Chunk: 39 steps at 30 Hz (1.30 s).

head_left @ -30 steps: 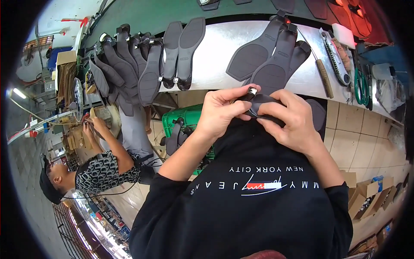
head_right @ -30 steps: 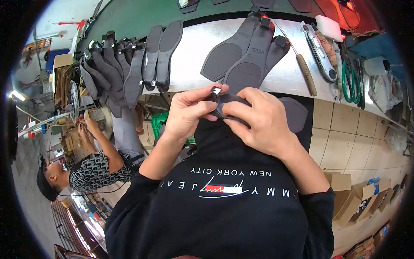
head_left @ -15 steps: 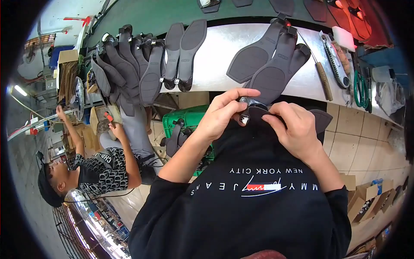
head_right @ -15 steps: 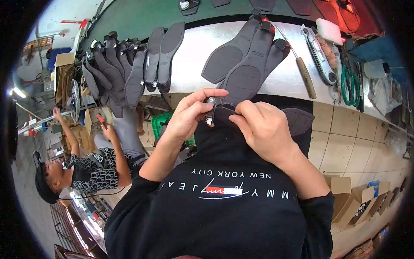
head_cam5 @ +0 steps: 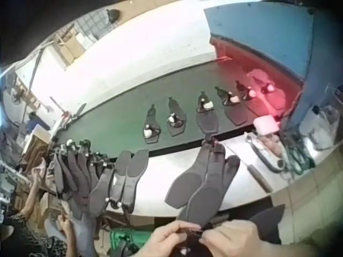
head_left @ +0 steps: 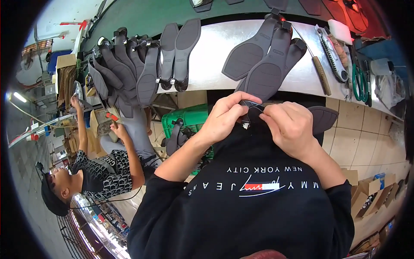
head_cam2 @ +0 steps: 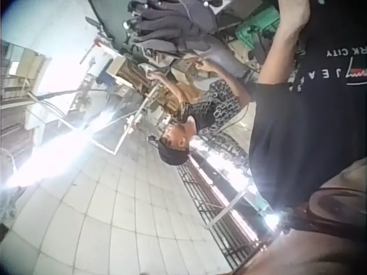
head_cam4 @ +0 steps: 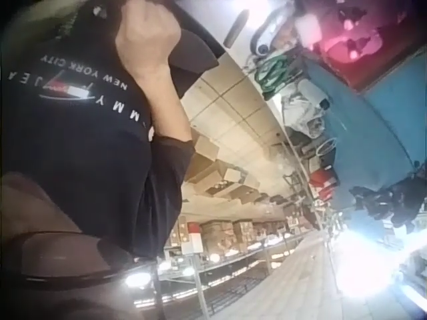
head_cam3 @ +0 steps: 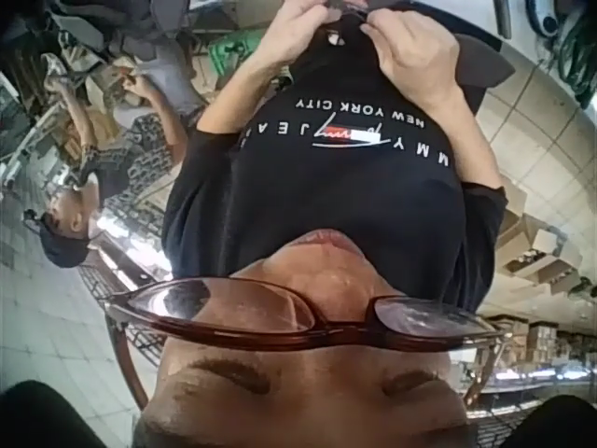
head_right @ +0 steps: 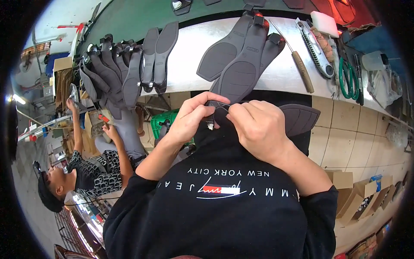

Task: Assembling and trimming shoe components on a factory production line.

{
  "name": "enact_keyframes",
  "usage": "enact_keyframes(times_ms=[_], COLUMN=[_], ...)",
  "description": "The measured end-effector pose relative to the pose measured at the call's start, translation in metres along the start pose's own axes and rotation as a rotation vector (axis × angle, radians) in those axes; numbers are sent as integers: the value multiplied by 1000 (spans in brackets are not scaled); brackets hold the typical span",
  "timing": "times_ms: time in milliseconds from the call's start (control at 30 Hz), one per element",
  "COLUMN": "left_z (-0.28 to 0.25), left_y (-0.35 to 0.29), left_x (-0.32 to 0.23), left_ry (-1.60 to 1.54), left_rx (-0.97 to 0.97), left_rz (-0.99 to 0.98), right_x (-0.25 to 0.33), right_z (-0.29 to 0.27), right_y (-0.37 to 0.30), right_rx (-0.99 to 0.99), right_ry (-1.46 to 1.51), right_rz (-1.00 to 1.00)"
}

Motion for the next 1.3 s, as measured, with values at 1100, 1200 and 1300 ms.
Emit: enact_keyframes(times_ms=[1100,1200,1300], left_z=[-77,-56,-32], left_y=[25,24,23], left_x=[37,27,22], left_ry=[-1138,-1278,-1390], left_rx=[-119,14,114], left_rz=[-3,-27,-95], right_x=[-151,-112,-70], right_z=[-58,-78,3], right_y=[-16,3,2], right_rx=[-267,-382,-50], right_ry=[-488,-279,537], right_rz=[282,259,447])
Point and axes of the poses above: each hand's wrist, its own y-axis towards the middle knuckle, its own z-axis out of the palm, x = y × z, the point moved 10 cm from there along y, towards the middle knuckle, and after that the axes turned 10 degrees about -z, right-handed, at the moved point
